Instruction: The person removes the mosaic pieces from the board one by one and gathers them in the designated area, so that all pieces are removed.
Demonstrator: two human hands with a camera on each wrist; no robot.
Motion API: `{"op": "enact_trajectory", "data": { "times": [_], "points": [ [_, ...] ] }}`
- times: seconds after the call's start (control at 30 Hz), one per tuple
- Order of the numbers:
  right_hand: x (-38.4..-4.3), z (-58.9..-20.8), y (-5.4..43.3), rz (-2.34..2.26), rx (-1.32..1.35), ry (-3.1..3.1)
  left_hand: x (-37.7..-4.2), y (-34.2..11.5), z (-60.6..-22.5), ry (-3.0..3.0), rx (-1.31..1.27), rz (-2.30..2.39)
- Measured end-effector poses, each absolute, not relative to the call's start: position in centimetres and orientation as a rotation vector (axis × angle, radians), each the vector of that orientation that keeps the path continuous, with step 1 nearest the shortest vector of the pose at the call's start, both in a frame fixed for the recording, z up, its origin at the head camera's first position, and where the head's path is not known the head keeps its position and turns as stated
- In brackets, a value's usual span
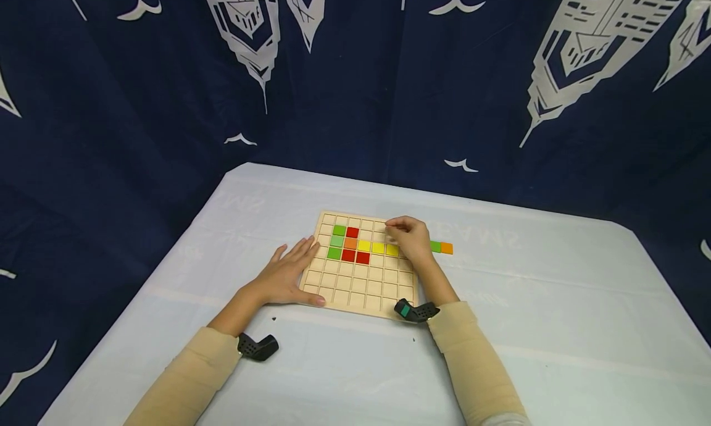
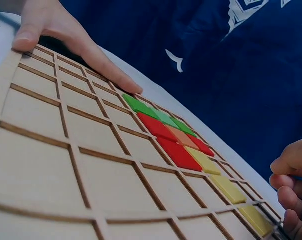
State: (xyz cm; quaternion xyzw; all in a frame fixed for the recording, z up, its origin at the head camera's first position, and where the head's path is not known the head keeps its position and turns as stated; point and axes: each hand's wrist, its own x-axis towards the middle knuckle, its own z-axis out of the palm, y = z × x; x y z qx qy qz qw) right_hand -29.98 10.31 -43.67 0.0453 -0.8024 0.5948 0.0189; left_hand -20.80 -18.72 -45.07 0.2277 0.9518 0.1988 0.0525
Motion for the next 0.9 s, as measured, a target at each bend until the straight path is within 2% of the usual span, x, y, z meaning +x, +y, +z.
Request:
{"op": "enact_trajectory", "data": {
  "times": [0.9],
  "points": [
    [-30.6,-44.2,5.7,1.691,0.404,-2.612,-20.9,-18.8,-45.2,2.89,0.676,0.591]
  ]
}}
